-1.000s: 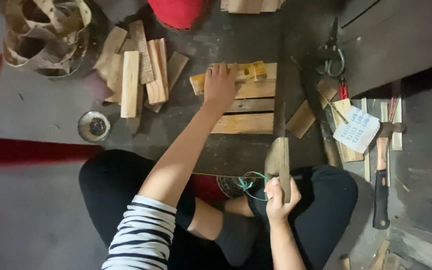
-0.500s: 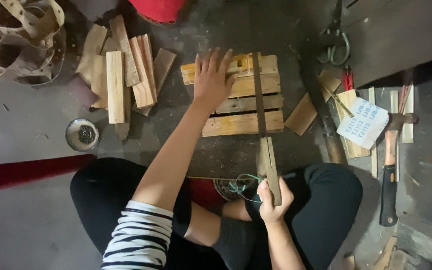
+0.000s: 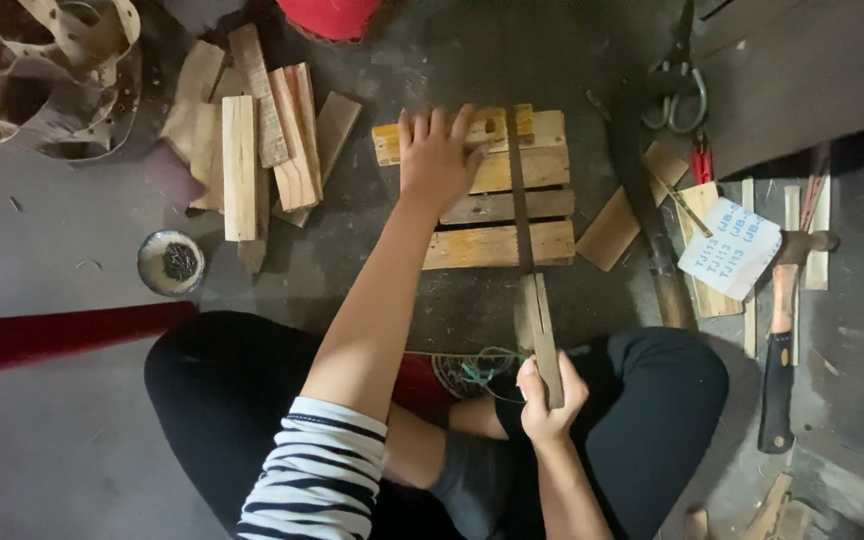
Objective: Shaping a wooden rod using a sickle and cutting a small wooden crate with a hand saw while sitting on the floor.
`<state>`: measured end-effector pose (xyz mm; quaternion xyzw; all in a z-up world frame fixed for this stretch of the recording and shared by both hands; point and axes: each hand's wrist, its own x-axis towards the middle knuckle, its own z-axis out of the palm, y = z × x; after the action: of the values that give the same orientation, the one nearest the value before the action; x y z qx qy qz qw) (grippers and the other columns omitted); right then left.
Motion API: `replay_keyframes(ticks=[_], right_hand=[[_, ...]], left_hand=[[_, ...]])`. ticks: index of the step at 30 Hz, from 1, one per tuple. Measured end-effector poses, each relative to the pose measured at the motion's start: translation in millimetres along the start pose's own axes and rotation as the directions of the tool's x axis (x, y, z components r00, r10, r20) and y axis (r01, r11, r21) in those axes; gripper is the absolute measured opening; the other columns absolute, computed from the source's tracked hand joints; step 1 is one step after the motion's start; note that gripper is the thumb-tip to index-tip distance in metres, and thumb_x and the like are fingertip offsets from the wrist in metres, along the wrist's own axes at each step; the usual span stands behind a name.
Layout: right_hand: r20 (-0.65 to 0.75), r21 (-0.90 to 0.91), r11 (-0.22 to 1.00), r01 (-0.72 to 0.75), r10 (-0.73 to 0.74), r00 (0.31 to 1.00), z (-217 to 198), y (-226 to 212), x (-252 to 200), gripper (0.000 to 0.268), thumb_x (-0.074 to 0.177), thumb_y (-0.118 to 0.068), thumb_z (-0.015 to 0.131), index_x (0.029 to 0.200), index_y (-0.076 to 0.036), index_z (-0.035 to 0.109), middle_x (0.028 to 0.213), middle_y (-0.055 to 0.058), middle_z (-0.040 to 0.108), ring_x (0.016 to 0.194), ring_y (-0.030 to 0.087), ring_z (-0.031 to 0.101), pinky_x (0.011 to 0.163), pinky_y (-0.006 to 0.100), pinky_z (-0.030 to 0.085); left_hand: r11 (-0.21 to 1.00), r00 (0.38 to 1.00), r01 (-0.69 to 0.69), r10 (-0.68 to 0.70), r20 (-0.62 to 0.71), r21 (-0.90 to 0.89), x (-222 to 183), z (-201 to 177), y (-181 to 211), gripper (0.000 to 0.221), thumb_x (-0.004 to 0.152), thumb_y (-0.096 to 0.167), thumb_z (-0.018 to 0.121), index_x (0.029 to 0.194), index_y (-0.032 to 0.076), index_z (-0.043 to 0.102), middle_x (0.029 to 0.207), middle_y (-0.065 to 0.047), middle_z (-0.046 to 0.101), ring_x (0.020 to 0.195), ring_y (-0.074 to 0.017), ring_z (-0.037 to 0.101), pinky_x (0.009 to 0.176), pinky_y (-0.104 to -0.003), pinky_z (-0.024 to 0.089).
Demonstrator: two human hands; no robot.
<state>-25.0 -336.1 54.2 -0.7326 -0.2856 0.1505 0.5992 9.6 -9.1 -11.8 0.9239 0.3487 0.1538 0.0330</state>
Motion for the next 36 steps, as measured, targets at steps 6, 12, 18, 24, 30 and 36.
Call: replay_keyframes(ticks=[6,12,18,24,30,36], right_hand=[[0.001,0.000,1.000,-0.003,0.003,1.000,-4,7,-6,0.007,0.090,-0.006,0.058,0.086,-0.001,0.061,0.057,0.001,0.055,0.045,0.010,0.043,0.044,0.024,0.037],[-0.024,-0.084,0.996,-0.008,0.006,1.000,-3,8,-7,0.006,0.087,-0.005,0.060,0.085,0.000,0.063,0.060,0.003,0.059,0.048,0.013,0.047,0.050,0.025,0.042],[-0.088,-0.144,0.990,0.000,-0.012,0.996,2,10,0,0.026,0.089,-0.016,0.068,0.064,-0.012,0.061,0.047,0.003,0.060,0.046,0.019,0.065,0.052,0.028,0.050],[-0.092,-0.155,0.988,-0.012,-0.002,0.996,1,5,-4,0.030,0.090,-0.015,0.068,0.061,-0.013,0.060,0.045,0.002,0.060,0.042,0.017,0.061,0.050,0.027,0.049],[-0.025,-0.089,0.996,0.011,-0.013,1.000,9,6,-1,0.011,0.090,-0.005,0.063,0.080,-0.002,0.058,0.059,0.003,0.058,0.048,0.014,0.045,0.050,0.026,0.042],[-0.027,-0.072,0.997,0.021,-0.023,0.999,10,12,1,0.010,0.091,-0.002,0.062,0.082,-0.001,0.059,0.061,0.003,0.057,0.050,0.014,0.044,0.050,0.026,0.041]], left_hand=[[0.999,0.973,0.047,-0.049,0.226,0.014,9,-7,1,0.062,0.104,0.054,0.042,0.152,0.014,0.042,0.130,-0.017,0.056,0.124,-0.0373,0.049,0.117,-0.059,0.021],[0.996,0.980,0.080,-0.070,0.185,-0.045,9,0,0,0.060,0.102,0.054,0.045,0.149,0.016,0.044,0.133,-0.016,0.054,0.128,-0.0373,0.045,0.118,-0.057,0.018],[0.981,0.852,0.193,-0.151,0.502,-0.033,20,-23,2,0.054,0.107,0.057,0.036,0.154,0.031,0.029,0.152,-0.010,0.043,0.148,-0.0303,0.033,0.124,-0.059,0.003],[0.984,0.863,0.178,-0.151,0.483,-0.010,18,-21,4,0.052,0.106,0.056,0.036,0.152,0.031,0.031,0.150,-0.010,0.044,0.148,-0.0311,0.033,0.124,-0.059,0.000],[0.995,0.983,0.083,-0.073,0.166,-0.051,10,-2,0,0.052,0.101,0.051,0.048,0.143,0.020,0.047,0.127,-0.015,0.055,0.121,-0.0370,0.050,0.117,-0.059,0.019],[0.998,0.990,0.064,-0.063,0.123,-0.011,9,9,-3,0.056,0.098,0.047,0.053,0.145,0.017,0.047,0.125,-0.016,0.055,0.117,-0.0371,0.050,0.117,-0.059,0.021]])
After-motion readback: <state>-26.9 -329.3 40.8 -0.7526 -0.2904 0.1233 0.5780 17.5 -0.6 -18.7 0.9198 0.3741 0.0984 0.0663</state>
